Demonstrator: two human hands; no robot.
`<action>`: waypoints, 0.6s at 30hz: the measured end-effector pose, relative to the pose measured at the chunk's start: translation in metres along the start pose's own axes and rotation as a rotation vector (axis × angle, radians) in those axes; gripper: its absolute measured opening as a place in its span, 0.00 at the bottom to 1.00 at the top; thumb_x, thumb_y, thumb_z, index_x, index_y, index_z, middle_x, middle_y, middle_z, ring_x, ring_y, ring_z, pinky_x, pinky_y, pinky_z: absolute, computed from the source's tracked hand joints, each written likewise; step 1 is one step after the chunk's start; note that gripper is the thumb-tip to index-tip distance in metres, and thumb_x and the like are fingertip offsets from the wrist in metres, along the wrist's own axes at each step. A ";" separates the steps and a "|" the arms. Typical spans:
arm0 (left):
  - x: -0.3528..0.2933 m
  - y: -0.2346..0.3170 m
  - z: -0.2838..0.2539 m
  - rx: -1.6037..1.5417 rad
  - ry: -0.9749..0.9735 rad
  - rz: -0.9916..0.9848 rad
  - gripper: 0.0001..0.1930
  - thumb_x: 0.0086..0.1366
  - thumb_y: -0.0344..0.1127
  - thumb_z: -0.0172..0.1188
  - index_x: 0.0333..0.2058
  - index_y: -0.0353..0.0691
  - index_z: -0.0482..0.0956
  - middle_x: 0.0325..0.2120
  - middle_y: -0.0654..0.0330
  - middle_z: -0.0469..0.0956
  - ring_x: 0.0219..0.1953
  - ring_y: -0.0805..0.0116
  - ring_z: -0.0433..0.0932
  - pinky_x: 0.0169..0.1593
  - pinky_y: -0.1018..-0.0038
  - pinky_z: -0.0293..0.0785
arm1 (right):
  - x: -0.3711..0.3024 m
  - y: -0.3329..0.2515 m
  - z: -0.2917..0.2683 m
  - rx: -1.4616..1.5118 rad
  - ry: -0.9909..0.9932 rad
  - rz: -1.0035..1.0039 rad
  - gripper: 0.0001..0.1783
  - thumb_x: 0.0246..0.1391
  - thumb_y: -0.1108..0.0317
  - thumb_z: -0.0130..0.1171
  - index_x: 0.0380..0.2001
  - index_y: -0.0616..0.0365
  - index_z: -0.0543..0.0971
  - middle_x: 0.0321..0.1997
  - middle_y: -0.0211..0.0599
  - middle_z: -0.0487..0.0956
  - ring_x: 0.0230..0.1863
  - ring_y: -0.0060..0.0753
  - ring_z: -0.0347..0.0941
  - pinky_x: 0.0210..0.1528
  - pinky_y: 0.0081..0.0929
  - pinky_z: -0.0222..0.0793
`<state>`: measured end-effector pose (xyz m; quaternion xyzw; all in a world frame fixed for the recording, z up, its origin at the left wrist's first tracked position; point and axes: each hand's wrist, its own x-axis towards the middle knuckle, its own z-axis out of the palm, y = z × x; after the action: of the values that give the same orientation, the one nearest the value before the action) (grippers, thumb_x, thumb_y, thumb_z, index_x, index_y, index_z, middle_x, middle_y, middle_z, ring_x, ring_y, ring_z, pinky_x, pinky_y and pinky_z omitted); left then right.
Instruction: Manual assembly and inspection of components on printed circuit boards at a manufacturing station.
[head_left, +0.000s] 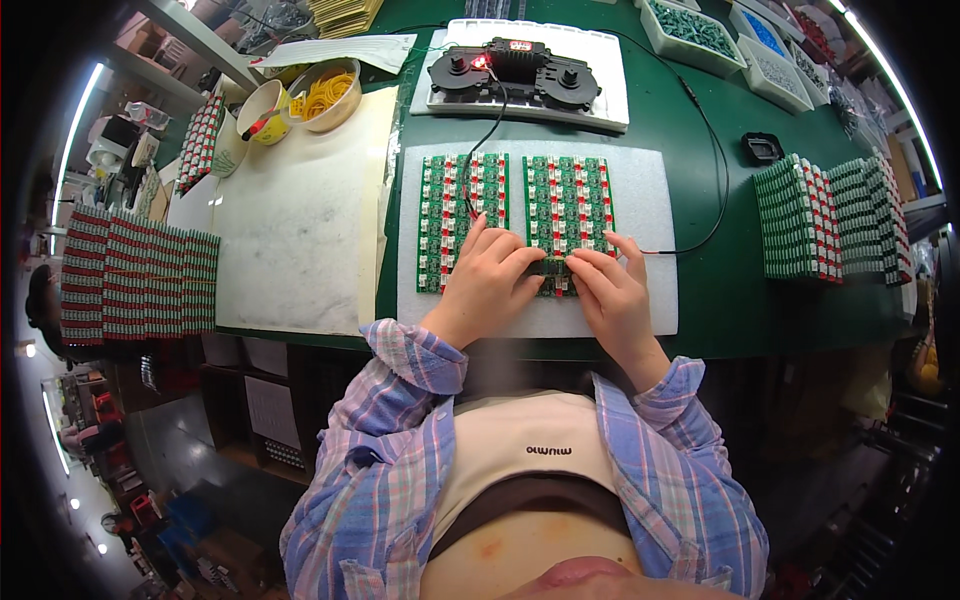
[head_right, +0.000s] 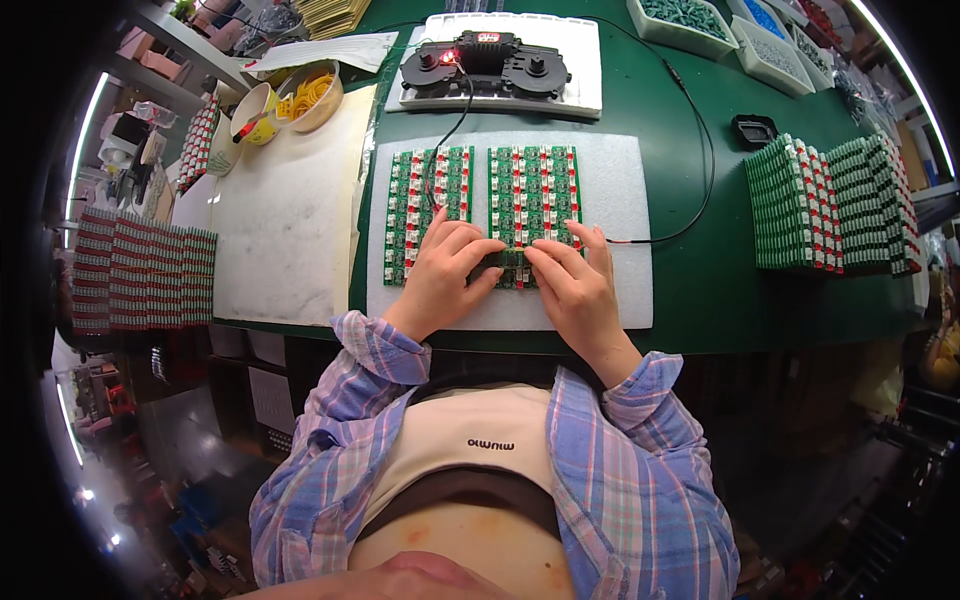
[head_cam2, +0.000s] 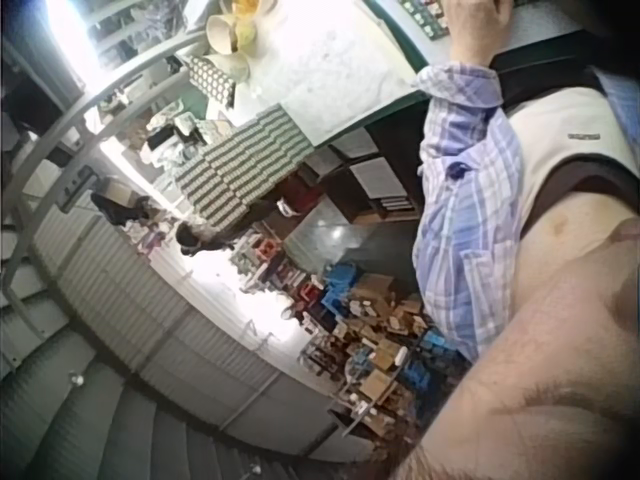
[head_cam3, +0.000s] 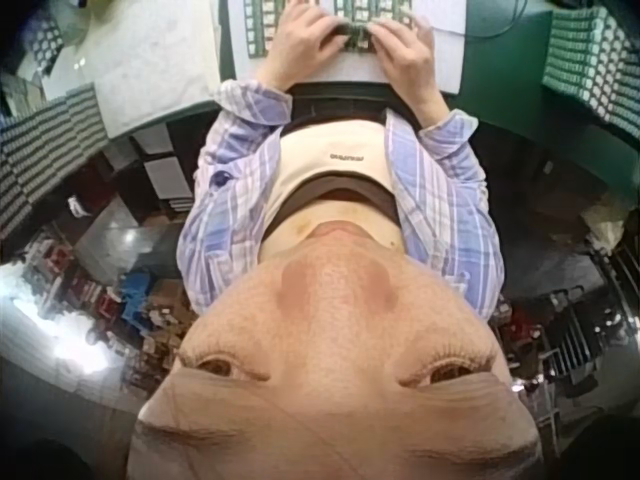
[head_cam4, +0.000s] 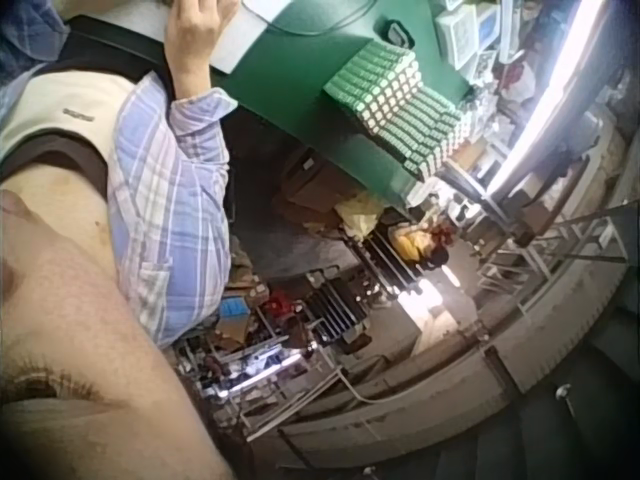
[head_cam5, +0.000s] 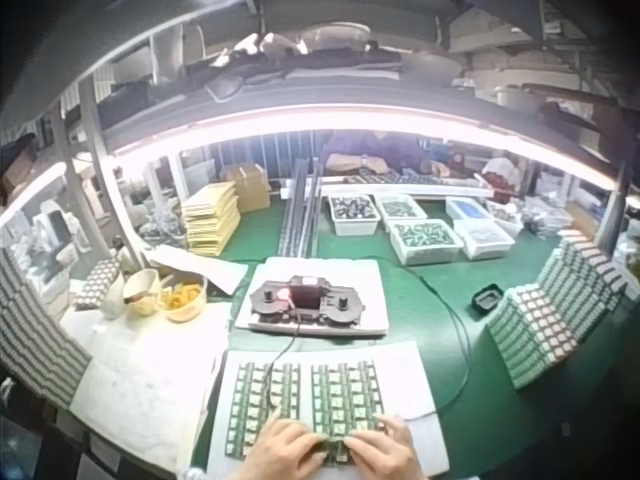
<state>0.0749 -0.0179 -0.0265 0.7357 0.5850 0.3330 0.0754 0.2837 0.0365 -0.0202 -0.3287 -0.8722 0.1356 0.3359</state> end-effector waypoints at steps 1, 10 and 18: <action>0.000 0.000 0.000 0.000 0.000 -0.002 0.14 0.57 0.32 0.68 0.44 0.45 0.83 0.37 0.64 0.77 0.48 0.64 0.75 0.73 0.50 0.55 | 0.000 0.000 0.000 -0.005 -0.003 -0.007 0.16 0.52 0.74 0.66 0.45 0.50 0.85 0.51 0.26 0.82 0.64 0.45 0.67 0.73 0.56 0.56; 0.000 0.004 -0.002 0.026 0.009 0.015 0.15 0.57 0.32 0.69 0.45 0.45 0.84 0.37 0.64 0.78 0.50 0.62 0.74 0.73 0.50 0.55 | -0.001 -0.002 0.000 -0.022 -0.013 -0.023 0.15 0.53 0.75 0.66 0.46 0.53 0.85 0.52 0.27 0.82 0.66 0.47 0.66 0.73 0.55 0.55; -0.001 0.010 -0.001 0.061 0.056 -0.013 0.15 0.56 0.33 0.70 0.44 0.44 0.85 0.36 0.64 0.78 0.51 0.59 0.73 0.72 0.47 0.56 | 0.000 -0.003 0.001 0.007 -0.004 -0.016 0.16 0.53 0.75 0.66 0.46 0.53 0.84 0.52 0.27 0.82 0.66 0.47 0.66 0.73 0.55 0.56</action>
<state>0.0818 -0.0222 -0.0209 0.7243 0.6013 0.3352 0.0386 0.2816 0.0343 -0.0195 -0.3202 -0.8750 0.1367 0.3363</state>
